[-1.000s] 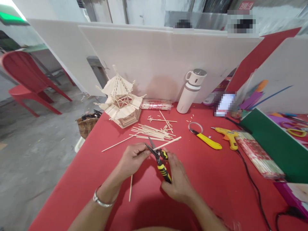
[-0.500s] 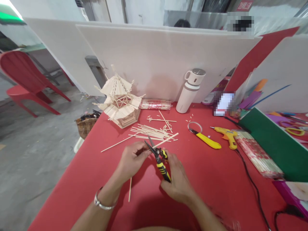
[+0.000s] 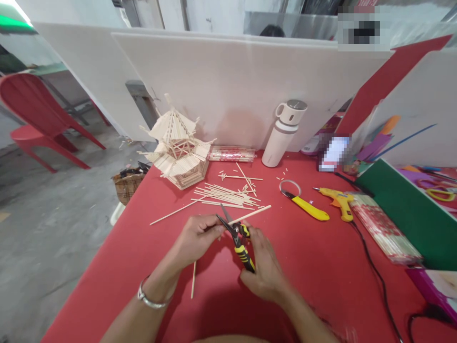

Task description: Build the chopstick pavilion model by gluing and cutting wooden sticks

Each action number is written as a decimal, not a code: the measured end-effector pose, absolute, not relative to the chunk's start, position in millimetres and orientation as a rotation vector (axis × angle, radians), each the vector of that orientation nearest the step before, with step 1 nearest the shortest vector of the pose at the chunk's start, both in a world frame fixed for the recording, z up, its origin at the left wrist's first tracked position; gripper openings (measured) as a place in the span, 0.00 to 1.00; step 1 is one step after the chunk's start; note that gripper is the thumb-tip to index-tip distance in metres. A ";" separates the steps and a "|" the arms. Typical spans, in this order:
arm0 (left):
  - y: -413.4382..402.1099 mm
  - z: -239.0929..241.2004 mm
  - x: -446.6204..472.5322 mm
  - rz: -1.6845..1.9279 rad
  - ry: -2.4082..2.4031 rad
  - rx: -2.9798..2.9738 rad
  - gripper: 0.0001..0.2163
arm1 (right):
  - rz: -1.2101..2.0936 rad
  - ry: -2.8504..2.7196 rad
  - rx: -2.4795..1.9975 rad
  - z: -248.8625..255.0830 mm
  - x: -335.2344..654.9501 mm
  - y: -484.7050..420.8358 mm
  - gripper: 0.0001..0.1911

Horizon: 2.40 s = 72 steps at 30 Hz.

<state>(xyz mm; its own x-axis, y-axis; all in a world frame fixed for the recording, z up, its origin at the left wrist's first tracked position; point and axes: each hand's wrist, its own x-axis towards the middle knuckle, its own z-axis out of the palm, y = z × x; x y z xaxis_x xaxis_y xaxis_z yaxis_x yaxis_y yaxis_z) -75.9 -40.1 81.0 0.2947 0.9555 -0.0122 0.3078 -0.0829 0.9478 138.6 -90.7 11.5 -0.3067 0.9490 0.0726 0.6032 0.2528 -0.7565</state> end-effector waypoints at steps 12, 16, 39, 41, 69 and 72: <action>-40.0 75.2 -73.9 0.814 1.241 1.565 0.11 | 0.861 -2.085 -1.428 14.2 143.5 -85.1 0.54; -37.9 77.1 -77.9 0.749 1.107 1.454 0.10 | 0.803 -2.136 -1.388 13.8 149.7 -83.8 0.55; -37.4 61.6 -78.4 0.734 1.081 1.253 0.18 | 0.856 -2.199 -1.319 16.7 159.2 -67.8 0.51; -37.5 61.4 -78.2 0.732 1.117 1.259 0.18 | 0.855 -2.192 -1.336 15.9 158.5 -68.4 0.50; -39.9 71.0 -67.5 0.897 1.332 1.468 0.13 | 0.995 -2.065 -1.507 21.3 145.2 -84.3 0.48; -38.9 71.0 -66.3 0.908 1.339 1.481 0.12 | 0.999 -2.071 -1.515 19.1 144.7 -84.8 0.50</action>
<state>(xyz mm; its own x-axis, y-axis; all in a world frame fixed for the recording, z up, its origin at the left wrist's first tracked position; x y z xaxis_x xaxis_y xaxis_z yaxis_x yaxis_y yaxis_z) -66.3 -38.9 71.0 0.1385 0.9889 -0.0537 0.3161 0.0072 0.9487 144.7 -84.8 19.1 -0.3429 0.9340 -0.1002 0.6598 0.1635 -0.7335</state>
